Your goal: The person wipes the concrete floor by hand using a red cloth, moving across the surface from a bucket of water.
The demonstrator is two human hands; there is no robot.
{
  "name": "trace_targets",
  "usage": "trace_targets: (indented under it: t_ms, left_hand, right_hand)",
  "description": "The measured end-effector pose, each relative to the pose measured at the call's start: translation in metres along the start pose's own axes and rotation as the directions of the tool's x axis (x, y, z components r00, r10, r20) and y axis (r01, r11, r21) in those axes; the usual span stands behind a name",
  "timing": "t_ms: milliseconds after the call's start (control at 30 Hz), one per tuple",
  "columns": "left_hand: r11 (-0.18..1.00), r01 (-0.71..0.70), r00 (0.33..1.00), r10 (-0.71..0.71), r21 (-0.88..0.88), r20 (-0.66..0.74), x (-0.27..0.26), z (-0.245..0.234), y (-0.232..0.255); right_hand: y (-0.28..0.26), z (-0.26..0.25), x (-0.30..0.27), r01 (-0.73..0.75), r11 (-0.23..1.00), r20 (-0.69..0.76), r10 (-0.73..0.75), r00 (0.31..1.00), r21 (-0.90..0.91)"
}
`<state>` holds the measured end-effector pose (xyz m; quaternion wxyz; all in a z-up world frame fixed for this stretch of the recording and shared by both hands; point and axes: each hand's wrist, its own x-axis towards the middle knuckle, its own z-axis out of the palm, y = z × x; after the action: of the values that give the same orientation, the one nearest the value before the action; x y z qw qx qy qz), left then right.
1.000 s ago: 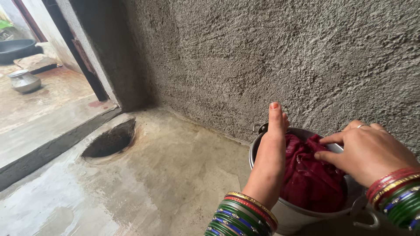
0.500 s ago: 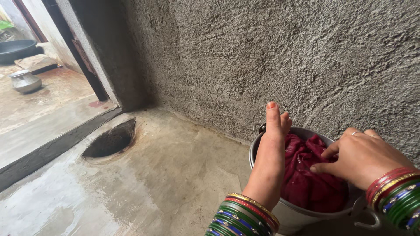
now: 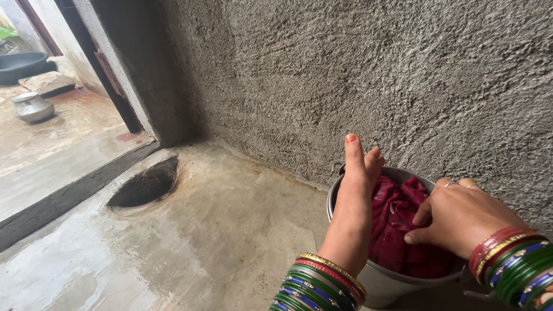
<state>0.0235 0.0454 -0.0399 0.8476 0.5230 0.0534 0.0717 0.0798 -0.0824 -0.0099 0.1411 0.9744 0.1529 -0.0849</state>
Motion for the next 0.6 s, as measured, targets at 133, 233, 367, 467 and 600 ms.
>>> trace_targets:
  t_ms: [133, 233, 367, 467, 600]
  left_hand:
    - [1.000, -0.027, 1.000, 0.027, -0.004, -0.004, -0.001, -0.003, 0.000]
    - [1.000, -0.008, 1.000, 0.008, 0.002, -0.016, -0.001, -0.005, -0.001]
    - [1.000, -0.006, 1.000, 0.006, -0.010, -0.015, -0.001, -0.005, -0.001]
    - [1.000, -0.008, 1.000, 0.007, -0.017, -0.019, -0.001, -0.005, -0.001]
    - [0.998, -0.034, 0.999, 0.034, -0.050, 0.000, 0.000, -0.004, -0.003]
  right_hand:
    - [-0.001, 0.005, 0.006, 0.011, 0.999, -0.078, -0.008, 0.997, 0.038]
    - [-0.006, 0.004, 0.006, -0.014, 0.999, -0.082, 0.018, 0.996, 0.052]
    - [-0.008, 0.001, 0.006, -0.011, 1.000, 0.008, 0.011, 1.000, 0.015]
    - [-0.005, 0.004, 0.010, 0.001, 1.000, 0.009, -0.001, 1.000, 0.015]
    - [0.008, 0.011, 0.019, 0.073, 0.997, -0.081, -0.072, 0.994, 0.014]
